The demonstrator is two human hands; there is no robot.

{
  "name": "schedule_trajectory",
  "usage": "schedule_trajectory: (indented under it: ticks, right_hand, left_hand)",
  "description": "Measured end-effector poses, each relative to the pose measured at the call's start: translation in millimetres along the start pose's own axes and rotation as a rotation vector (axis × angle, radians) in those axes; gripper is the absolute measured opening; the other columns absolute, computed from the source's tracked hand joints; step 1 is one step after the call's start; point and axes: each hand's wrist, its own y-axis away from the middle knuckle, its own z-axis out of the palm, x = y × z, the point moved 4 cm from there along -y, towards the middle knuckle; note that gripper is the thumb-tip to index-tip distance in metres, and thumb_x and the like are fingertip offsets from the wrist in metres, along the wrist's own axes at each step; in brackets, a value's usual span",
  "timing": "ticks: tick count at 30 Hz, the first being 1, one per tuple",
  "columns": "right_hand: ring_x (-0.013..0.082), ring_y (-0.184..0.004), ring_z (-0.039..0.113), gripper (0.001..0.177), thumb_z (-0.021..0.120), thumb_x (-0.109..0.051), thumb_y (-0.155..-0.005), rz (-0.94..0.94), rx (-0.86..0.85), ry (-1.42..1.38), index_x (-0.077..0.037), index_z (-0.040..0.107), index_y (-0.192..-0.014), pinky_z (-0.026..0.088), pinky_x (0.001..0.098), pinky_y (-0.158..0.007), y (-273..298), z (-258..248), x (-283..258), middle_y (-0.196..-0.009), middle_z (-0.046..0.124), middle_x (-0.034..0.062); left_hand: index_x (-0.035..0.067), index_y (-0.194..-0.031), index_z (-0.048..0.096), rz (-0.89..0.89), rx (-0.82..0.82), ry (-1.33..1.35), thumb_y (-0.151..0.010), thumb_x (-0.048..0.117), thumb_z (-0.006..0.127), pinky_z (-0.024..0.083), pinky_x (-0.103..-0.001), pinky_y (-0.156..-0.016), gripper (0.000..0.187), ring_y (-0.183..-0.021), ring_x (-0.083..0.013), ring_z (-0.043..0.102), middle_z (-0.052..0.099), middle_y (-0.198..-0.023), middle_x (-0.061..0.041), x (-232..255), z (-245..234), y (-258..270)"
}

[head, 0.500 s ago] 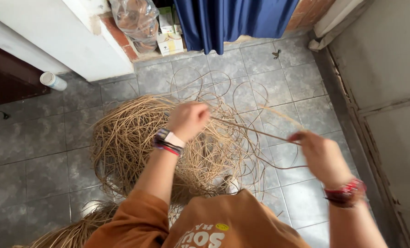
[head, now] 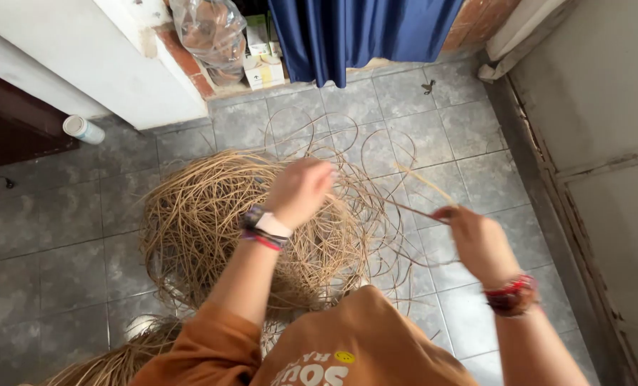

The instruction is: Weaving and tying dried plant fibers onto a large circular frame to create a piece of furniture or decor

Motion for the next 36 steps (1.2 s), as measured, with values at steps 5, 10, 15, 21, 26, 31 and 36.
schedule_trajectory:
  ticks: [5,10,15,21,26,31,36]
  right_hand:
    - [0.0444,-0.085,0.072,0.027,0.049,-0.023,-0.097,-0.016,-0.052,0.062,-0.016,0.073,-0.106,0.055,0.0553,-0.077,6.5,-15.3,-42.3,-0.079,0.077,0.0143]
    - [0.0312,-0.079,0.075,0.021,0.054,-0.027,-0.093,-0.106,-0.097,-0.112,-0.025,0.074,-0.096,0.057,0.0483,-0.072,-7.4,34.6,-58.4,-0.071,0.077,-0.0001]
    - [0.0445,-0.088,0.072,0.031,0.050,-0.034,-0.104,0.063,0.020,0.181,-0.017,0.074,-0.113,0.054,0.0585,-0.082,-5.8,-15.3,13.2,-0.080,0.076,0.0201]
    - [0.0396,-0.082,0.075,0.028,0.051,-0.022,-0.094,-0.080,-0.074,0.004,-0.019,0.078,-0.096,0.058,0.0530,-0.079,-5.6,2.3,-52.1,-0.074,0.080,0.0097]
    - [0.0441,-0.087,0.071,0.026,0.051,-0.026,-0.098,-0.089,-0.092,-0.014,-0.019,0.070,-0.112,0.054,0.0591,-0.076,-2.6,6.7,-56.3,-0.079,0.075,0.0167]
    - [0.0441,-0.088,0.072,0.031,0.048,-0.028,-0.102,0.028,-0.100,-0.009,-0.017,0.073,-0.117,0.055,0.0561,-0.080,-8.7,0.7,-4.2,-0.078,0.076,0.0176]
    - [0.0406,-0.085,0.071,0.030,0.051,-0.034,-0.102,0.063,-0.101,-0.095,-0.020,0.074,-0.116,0.056,0.0554,-0.081,-12.4,16.5,-9.0,-0.077,0.075,0.0133]
  left_hand:
    - [0.016,-0.096,0.071,0.060,-0.086,-0.033,-0.097,0.016,0.063,0.057,-0.038,-0.074,0.009,-0.075,-0.0256,0.071,0.070,-0.076,-0.004,17.8,8.1,2.2]
    - [0.019,-0.100,0.065,0.216,-0.068,0.125,-0.102,0.025,0.060,0.054,-0.042,-0.076,0.009,-0.079,-0.0238,0.072,0.068,-0.080,0.000,74.4,25.8,2.2]
    - [0.012,-0.097,0.071,0.018,-0.051,0.046,-0.101,0.014,0.060,0.056,-0.043,-0.072,0.012,-0.079,-0.0329,0.072,0.071,-0.079,-0.010,-8.6,-15.7,10.2]
    - [0.008,-0.099,0.070,0.046,-0.236,0.182,-0.097,0.002,0.057,0.059,-0.038,-0.073,0.015,-0.076,-0.0308,0.072,0.071,-0.081,-0.012,74.0,-1.4,-2.7]
    - [0.009,-0.103,0.066,0.100,-0.189,0.269,-0.097,0.003,0.063,0.060,-0.036,-0.069,0.009,-0.076,-0.0269,0.073,0.072,-0.083,-0.011,77.8,-16.3,-4.0]
    - [0.008,-0.100,0.070,-0.053,-0.153,0.393,-0.093,0.002,0.069,0.054,-0.028,-0.063,0.010,-0.068,-0.0185,0.066,0.071,-0.079,-0.009,36.6,-33.5,6.6]
    - [0.006,-0.115,0.070,-0.346,0.048,1.247,-0.096,0.005,0.069,0.058,-0.026,-0.076,0.019,-0.080,-0.0154,0.070,0.074,-0.090,-0.009,38.7,20.1,15.6]
